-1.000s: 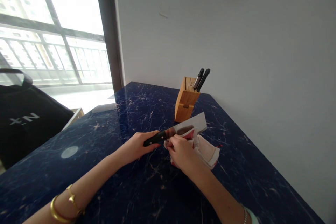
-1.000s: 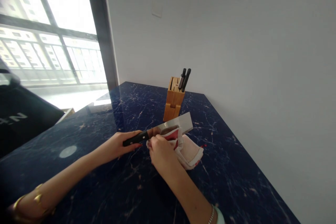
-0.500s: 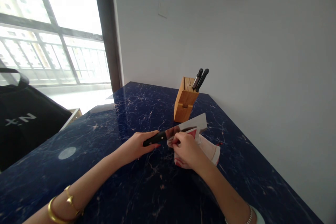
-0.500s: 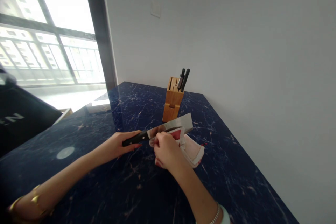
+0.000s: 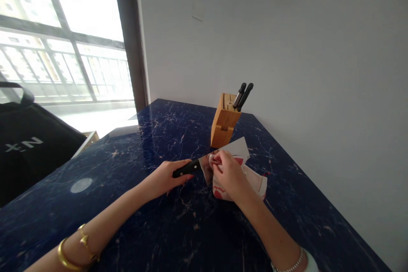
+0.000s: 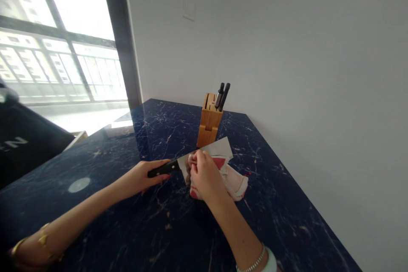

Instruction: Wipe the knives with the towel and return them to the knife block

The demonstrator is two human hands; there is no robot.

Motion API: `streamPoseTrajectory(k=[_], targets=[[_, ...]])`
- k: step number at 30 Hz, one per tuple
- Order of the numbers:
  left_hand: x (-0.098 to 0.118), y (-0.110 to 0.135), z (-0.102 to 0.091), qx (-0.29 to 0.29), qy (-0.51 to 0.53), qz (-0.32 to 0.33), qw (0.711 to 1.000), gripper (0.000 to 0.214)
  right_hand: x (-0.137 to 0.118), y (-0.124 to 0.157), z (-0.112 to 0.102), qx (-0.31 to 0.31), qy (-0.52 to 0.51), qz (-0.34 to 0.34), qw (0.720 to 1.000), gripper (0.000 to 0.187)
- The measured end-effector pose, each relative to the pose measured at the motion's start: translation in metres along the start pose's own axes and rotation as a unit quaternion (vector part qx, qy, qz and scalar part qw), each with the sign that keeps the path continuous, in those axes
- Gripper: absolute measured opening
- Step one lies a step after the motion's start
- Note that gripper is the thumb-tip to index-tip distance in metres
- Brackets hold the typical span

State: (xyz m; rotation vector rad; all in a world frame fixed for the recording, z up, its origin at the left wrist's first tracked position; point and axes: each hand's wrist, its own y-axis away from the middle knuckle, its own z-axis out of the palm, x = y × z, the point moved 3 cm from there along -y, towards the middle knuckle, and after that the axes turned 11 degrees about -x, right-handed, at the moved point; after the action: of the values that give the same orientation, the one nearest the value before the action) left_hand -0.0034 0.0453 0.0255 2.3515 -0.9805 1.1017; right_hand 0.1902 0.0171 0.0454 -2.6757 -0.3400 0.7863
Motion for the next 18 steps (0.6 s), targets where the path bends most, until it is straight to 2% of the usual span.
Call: streamPoseTrajectory(k=[2,7,9,14,18], targets=[[0.0,0.001,0.0,-0.002,0.017,-0.005,1.0,0.048,-0.003,0.001,-0.002,0.015,0.009,0.001,1.0,0.011],[0.01,0.003,-0.007,0.005,-0.011,0.024,1.0,0.043,-0.003,0.005,-0.037,0.161,-0.002,0.002,0.987,0.007],[0.014,0.004,-0.011,0.015,-0.041,0.043,0.998,0.042,-0.001,0.007,-0.044,0.193,-0.008,-0.006,0.981,0.007],[0.018,0.008,-0.02,0.049,-0.15,0.076,0.985,0.039,0.002,0.006,-0.041,0.181,-0.007,-0.007,0.983,0.007],[0.016,0.01,-0.025,0.06,-0.271,0.048,0.959,0.039,0.002,0.004,-0.038,0.167,0.001,-0.012,0.986,0.007]])
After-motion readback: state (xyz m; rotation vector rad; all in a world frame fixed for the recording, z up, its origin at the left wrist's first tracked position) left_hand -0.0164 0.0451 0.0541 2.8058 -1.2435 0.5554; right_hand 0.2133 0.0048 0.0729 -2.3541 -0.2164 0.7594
